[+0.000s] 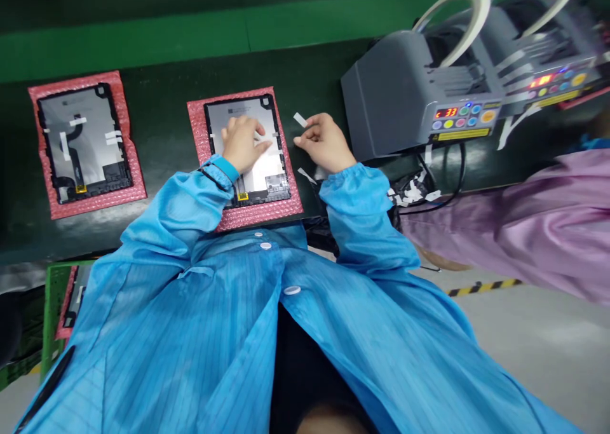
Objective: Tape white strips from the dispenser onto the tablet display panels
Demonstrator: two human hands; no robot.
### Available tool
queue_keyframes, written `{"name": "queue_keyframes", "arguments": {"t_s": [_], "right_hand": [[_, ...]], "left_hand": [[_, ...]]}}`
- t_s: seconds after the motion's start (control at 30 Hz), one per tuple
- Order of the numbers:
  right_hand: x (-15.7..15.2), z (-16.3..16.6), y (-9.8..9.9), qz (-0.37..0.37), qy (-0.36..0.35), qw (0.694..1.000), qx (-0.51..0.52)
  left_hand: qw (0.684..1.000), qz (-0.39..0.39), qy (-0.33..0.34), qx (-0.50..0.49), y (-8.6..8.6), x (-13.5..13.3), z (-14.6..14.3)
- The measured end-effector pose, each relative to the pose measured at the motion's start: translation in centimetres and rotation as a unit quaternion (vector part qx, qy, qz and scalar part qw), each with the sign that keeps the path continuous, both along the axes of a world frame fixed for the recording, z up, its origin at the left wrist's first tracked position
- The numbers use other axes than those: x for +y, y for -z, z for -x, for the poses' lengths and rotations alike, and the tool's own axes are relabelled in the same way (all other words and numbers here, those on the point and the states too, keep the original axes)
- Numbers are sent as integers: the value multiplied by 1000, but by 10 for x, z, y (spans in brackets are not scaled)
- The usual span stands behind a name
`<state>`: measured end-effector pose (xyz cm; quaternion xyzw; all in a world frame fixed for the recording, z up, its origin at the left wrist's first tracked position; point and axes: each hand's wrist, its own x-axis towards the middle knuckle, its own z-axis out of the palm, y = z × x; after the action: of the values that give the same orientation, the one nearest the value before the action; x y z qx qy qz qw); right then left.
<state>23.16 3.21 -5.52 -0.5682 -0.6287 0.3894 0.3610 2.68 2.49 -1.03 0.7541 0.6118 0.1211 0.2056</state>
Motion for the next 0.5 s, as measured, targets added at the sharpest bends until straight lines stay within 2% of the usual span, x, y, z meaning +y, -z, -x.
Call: {"name": "queue_keyframes", "arguments": {"t_s": [0.17, 0.3, 0.4, 0.5], "right_hand": [[-15, 8, -28, 17, -61, 998, -19], [-22, 23, -43, 22, -72, 996, -41], [-21, 24, -41, 27, -66, 997, -44], [-15, 17, -31, 23, -32, 999, -34]], "left_hand": [[997, -3, 66, -47, -12, 14, 5], [993, 9, 107, -40, -15, 13, 0], [994, 22, 104, -25, -12, 12, -1], [996, 28, 82, -25, -6, 15, 0]]}}
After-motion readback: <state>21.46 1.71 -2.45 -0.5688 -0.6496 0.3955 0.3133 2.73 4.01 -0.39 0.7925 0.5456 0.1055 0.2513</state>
